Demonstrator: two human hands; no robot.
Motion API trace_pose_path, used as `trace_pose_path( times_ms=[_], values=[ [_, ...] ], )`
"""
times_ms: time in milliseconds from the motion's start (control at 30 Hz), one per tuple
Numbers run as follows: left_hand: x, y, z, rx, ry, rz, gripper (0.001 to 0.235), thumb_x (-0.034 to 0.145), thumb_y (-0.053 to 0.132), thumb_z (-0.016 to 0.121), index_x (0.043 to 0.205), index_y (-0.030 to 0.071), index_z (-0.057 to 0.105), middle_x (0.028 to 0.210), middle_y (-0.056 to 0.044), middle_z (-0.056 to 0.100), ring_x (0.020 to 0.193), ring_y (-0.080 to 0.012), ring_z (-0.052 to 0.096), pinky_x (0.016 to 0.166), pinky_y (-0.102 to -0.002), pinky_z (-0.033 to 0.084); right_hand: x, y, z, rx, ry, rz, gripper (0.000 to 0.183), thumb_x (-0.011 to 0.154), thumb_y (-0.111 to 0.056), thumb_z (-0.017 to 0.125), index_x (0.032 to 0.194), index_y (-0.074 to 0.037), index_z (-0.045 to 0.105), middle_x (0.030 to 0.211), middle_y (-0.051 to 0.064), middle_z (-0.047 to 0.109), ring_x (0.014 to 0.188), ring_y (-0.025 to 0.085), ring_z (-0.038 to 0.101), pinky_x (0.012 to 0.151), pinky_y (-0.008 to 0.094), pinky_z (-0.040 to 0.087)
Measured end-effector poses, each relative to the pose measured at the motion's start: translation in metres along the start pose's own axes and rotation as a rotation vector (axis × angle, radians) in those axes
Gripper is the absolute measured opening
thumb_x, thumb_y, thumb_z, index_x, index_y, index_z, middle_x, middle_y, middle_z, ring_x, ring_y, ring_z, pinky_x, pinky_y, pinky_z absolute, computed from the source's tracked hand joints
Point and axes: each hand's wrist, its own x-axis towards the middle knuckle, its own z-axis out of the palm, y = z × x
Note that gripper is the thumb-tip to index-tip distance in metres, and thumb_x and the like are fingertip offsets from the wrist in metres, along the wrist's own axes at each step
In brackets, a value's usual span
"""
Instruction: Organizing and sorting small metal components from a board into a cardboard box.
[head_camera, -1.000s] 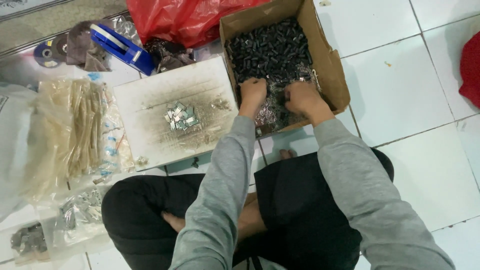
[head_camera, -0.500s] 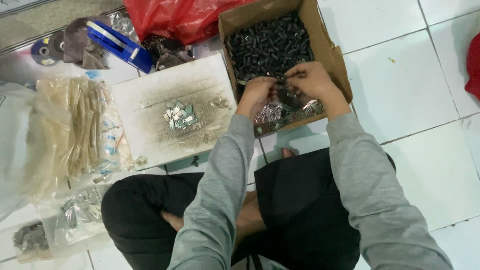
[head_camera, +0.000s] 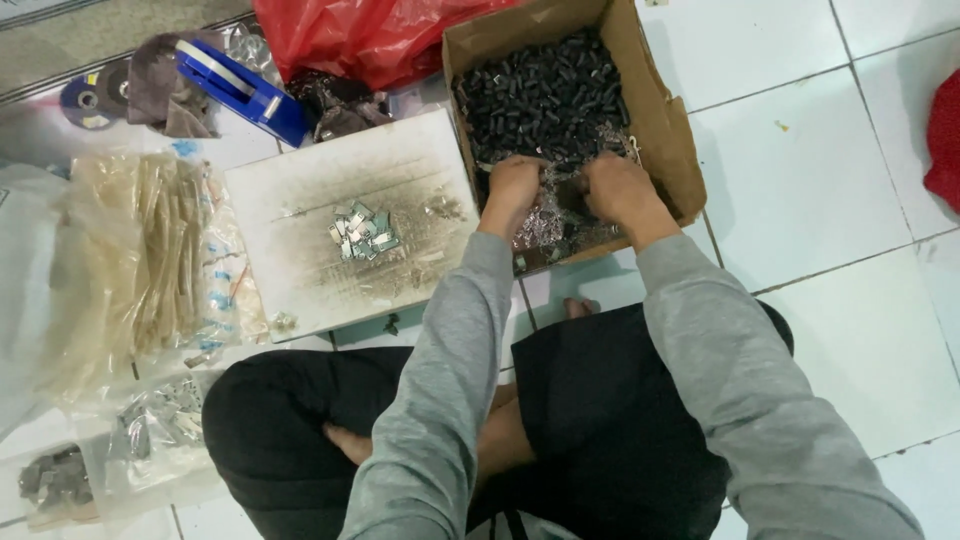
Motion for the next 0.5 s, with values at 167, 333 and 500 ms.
trace_pose_path(
  times_ms=[167, 333, 500],
  values=[
    [-0.016, 0.023, -0.005, -0.116, -0.001, -0.103, 0.026, 0.086, 0.014, 0.063, 0.098, -0.004, 0.075, 0.084, -0.026, 0.071, 0.070, -0.0301, 0.073, 0.053, -0.042, 0.065, -0.011, 0.006, -0.007, 0.541, 0.041, 0.003, 0.025, 0.088, -0.019, 0.077, 0.108, -0.003, 0.077, 0.101, 0.027, 0.071, 0.097, 0.044, 0.072, 0.075, 0.053, 0.060],
    [-0.042, 0.055, -0.012, -0.432, -0.218, -0.318, 0.041, 0.098, 0.025, 0.056, 0.112, -0.012, 0.066, 0.098, -0.025, 0.062, 0.088, -0.0318, 0.070, 0.079, -0.045, 0.063, -0.024, 0.024, -0.039, 1.105, 0.077, 0.035, 0.025, 0.095, -0.020, 0.074, 0.116, -0.006, 0.073, 0.099, 0.009, 0.071, 0.086, 0.017, 0.070, 0.071, 0.029, 0.057],
    [-0.030, 0.039, -0.013, -0.328, -0.146, -0.249, 0.030, 0.099, 0.028, 0.053, 0.087, 0.001, 0.061, 0.067, -0.009, 0.051, 0.053, -0.0162, 0.053, 0.044, -0.027, 0.043, -0.004, 0.061, -0.026, 0.560, 0.317, 0.302, 0.018, 0.093, -0.014, 0.068, 0.096, 0.001, 0.076, 0.080, 0.025, 0.070, 0.078, 0.038, 0.074, 0.055, 0.046, 0.056]
  ],
)
